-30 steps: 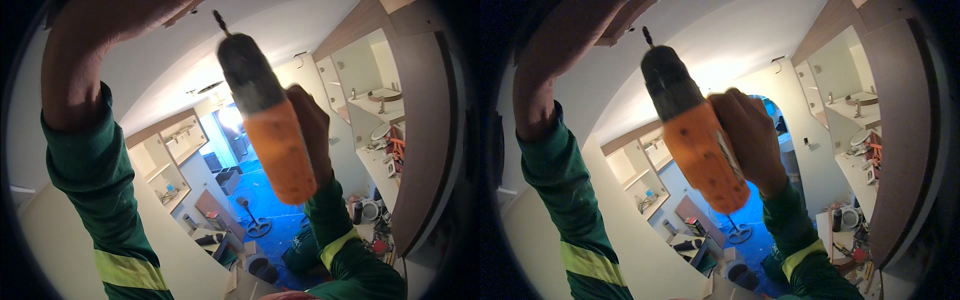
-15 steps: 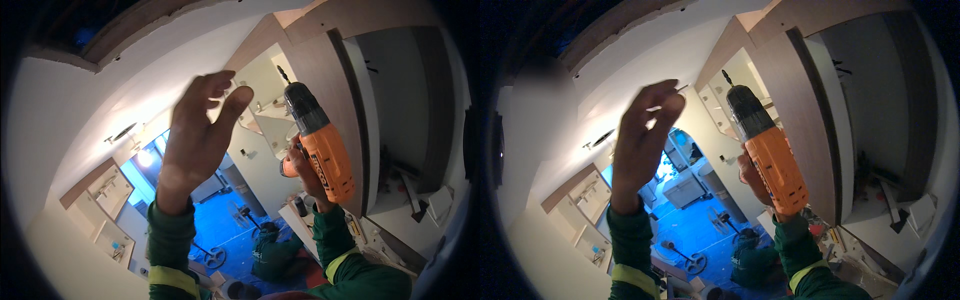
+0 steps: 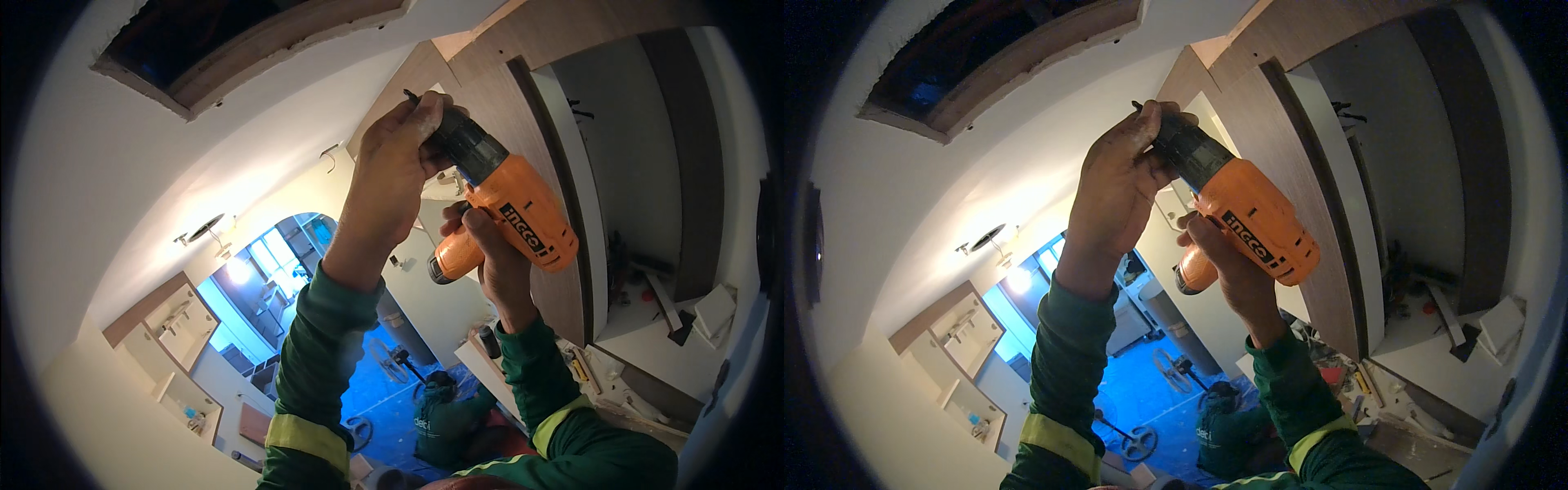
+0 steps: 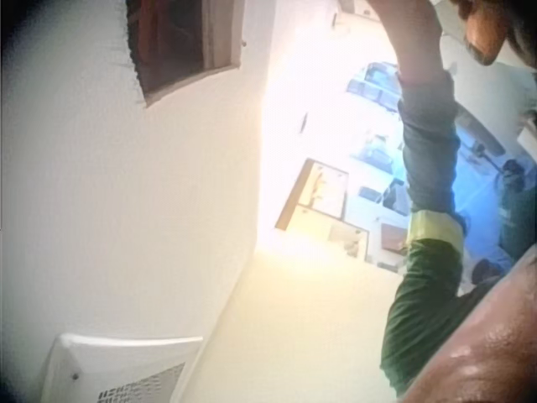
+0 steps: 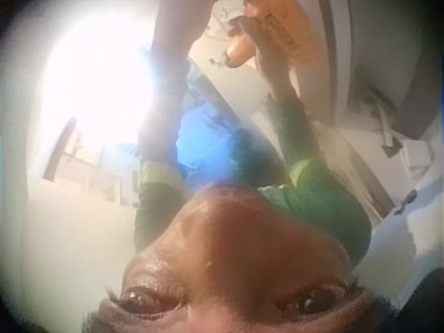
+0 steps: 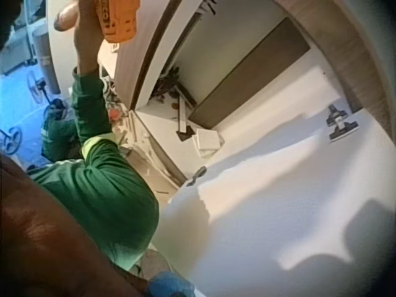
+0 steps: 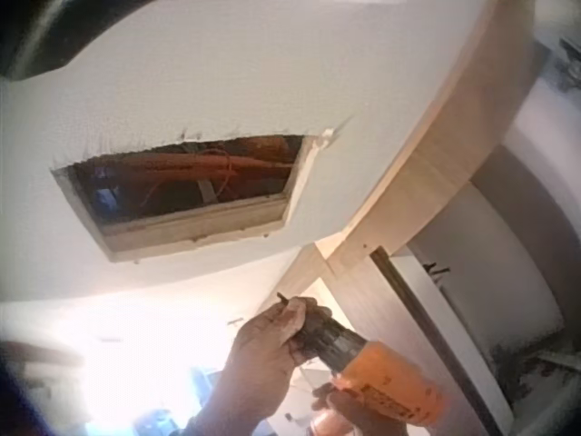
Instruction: The person uses a cordless drill to drive screws into a wooden cabinet mounted on a wall. They repeatedly position screws and operate the drill to secure the cabinet in place.
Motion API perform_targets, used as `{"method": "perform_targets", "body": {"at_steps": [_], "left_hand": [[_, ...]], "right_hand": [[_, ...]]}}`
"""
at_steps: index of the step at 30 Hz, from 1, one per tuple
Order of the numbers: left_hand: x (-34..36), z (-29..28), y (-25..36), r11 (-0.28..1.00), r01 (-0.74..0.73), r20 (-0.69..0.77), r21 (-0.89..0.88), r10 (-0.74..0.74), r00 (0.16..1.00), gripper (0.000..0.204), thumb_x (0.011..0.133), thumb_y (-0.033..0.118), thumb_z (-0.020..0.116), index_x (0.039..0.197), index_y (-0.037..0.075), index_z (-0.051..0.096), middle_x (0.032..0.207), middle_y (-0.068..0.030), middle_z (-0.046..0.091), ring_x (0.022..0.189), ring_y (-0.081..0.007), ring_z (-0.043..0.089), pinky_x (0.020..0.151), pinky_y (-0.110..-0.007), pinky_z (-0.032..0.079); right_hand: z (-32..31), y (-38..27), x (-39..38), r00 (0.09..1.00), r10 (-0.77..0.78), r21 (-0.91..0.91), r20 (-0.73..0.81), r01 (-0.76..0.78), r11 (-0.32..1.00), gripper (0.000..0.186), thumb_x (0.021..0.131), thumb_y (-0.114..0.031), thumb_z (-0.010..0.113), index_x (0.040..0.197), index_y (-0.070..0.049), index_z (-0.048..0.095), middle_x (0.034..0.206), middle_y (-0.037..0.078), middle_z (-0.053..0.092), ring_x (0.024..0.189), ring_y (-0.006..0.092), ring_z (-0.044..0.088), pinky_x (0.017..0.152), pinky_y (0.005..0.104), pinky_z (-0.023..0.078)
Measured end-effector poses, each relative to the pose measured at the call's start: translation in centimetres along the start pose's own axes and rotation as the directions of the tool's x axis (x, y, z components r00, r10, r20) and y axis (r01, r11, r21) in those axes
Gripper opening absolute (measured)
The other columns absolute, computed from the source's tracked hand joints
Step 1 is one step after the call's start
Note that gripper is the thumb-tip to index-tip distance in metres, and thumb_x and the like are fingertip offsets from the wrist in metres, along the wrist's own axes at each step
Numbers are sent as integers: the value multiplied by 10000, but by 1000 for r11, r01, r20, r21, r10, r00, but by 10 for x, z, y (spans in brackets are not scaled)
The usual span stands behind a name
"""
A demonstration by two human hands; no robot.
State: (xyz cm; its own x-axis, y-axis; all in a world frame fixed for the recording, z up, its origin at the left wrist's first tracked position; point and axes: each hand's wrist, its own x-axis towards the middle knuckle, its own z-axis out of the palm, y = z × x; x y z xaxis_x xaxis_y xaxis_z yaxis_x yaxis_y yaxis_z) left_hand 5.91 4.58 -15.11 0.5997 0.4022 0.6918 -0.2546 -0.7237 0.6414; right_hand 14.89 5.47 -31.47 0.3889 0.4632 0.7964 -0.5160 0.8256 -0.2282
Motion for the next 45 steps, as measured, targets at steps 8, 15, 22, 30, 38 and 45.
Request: {"method": "perform_targets", "body": {"at_steps": [8, 15, 22, 30, 38, 45], "left_hand": [[3, 15, -17, 1000, 29, -22, -10, -29, 999, 328, 1084, 317, 535, 1167, 15, 628, 1097, -125, 671, 1017, -230, 668, 947, -396, 550], [13, -4, -16, 999, 27, -48, -23, -28, 998, 319, 1081, 307, 547, 1142, 5, 631, 1097, -120, 672, 1006, -218, 664, 943, -394, 550], [5, -16, -32, 997, 79, -126, -8, -80, 989, 318, 1084, 313, 551, 1140, 11, 635, 1103, -114, 679, 991, -192, 662, 948, -374, 551], [-1, -20, -42, 997, 73, -167, -26, -77, 983, 315, 1087, 302, 548, 1142, 4, 636, 1090, -112, 680, 985, -187, 663, 930, -359, 559], [-2, -17, -47, 997, 83, -167, -4, -83, 983, 341, 1089, 315, 538, 1129, -8, 638, 1085, -114, 679, 976, -189, 668, 922, -364, 561], [-3, -13, -44, 997, 76, -118, 0, -76, 990, 344, 1086, 321, 543, 1133, -7, 637, 1091, -123, 671, 997, -200, 662, 938, -375, 555]], "right_hand": [[0, 9, -18, 986, -17, 82, -165, 31, 996, 315, 965, -238, 753, 1198, -33, 701, 1012, 75, 747, 911, 166, 736, 784, 302, 592], [3, 27, 3, 995, -6, 133, -96, 19, 991, 329, 942, -240, 785, 1180, -22, 722, 1047, 65, 736, 886, 145, 723, 756, 292, 596], [-1, 44, -4, 998, 59, 245, 23, -63, 967, 430, 952, -151, 744, 1333, -51, 571, 1089, 141, 723, 875, 181, 726, 811, 384, 616], [-9, 53, -7, 994, 103, 286, 20, -105, 953, 454, 946, -175, 759, 1329, -26, 566, 1114, 117, 719, 873, 160, 711, 797, 353, 613], [-11, 57, -10, 997, 70, 315, -29, -58, 947, 408, 960, -183, 753, 1297, -26, 586, 1082, 118, 727, 850, 156, 714, 760, 333, 616], [-10, 49, -11, 995, 79, 339, -57, -55, 939, 355, 974, -192, 733, 1267, -42, 601, 1067, 111, 732, 810, 156, 716, 734, 340, 618]]}}
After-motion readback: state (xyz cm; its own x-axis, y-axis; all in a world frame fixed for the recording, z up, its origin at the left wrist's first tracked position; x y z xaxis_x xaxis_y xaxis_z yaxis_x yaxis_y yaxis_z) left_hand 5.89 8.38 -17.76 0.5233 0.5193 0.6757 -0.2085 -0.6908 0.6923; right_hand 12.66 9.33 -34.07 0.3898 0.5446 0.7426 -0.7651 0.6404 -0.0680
